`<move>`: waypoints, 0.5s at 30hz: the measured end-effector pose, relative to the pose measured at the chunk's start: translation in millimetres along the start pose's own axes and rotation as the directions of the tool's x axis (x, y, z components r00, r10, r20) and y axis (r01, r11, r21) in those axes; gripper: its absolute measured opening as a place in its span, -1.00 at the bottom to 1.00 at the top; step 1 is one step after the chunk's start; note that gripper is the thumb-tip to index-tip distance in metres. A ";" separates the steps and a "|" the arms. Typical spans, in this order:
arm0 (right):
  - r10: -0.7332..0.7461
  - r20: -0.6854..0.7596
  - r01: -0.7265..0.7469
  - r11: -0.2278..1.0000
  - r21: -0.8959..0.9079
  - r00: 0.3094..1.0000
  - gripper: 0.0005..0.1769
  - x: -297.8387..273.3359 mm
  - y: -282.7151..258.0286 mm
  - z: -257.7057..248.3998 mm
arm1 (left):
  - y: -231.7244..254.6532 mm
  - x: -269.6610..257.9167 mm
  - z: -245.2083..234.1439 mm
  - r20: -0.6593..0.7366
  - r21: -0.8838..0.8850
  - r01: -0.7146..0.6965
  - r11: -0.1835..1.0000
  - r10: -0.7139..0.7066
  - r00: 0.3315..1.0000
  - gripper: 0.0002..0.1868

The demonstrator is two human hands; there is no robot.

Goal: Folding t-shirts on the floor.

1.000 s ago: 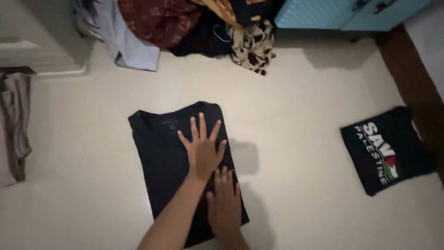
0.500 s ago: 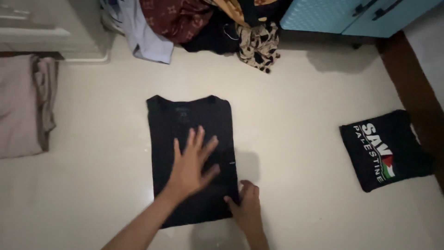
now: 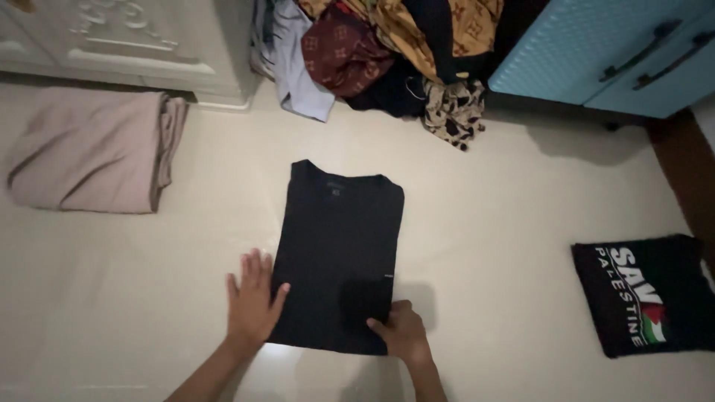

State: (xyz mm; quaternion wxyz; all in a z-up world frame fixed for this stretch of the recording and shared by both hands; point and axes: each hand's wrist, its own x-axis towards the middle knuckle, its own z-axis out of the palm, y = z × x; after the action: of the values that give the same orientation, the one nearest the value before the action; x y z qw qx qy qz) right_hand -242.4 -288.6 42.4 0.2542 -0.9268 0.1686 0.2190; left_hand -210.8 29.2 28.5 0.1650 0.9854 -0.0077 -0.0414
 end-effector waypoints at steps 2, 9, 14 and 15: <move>0.036 0.100 -0.046 0.995 0.093 0.994 -0.19 1.8 -0.8 -0.1 | 16.8 -5.1 -11.3 0.053 -0.019 0.013 1.000 -0.012 0.999 -0.15; -0.082 0.273 -0.115 0.765 0.634 0.958 -0.44 16.6 22.2 5.2 | 27.5 -1.0 -43.6 0.355 -0.358 0.391 0.848 -0.264 0.897 -0.24; -0.229 0.355 -0.202 0.503 0.840 0.906 -0.28 59.9 27.7 5.8 | 14.2 11.0 -37.2 0.844 -0.523 0.844 0.122 -0.063 0.532 -0.23; -0.167 0.451 -0.350 0.422 0.837 0.877 -0.21 60.8 -0.6 -19.2 | 21.7 6.0 -53.7 0.867 -0.494 0.862 0.113 -0.005 0.497 -0.25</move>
State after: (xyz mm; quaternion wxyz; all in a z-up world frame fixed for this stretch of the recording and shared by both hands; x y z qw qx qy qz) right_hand -184.5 -310.8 27.6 0.7293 -0.5504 0.2444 0.3249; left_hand -200.3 26.0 85.7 0.6567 0.5293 0.2877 -0.4537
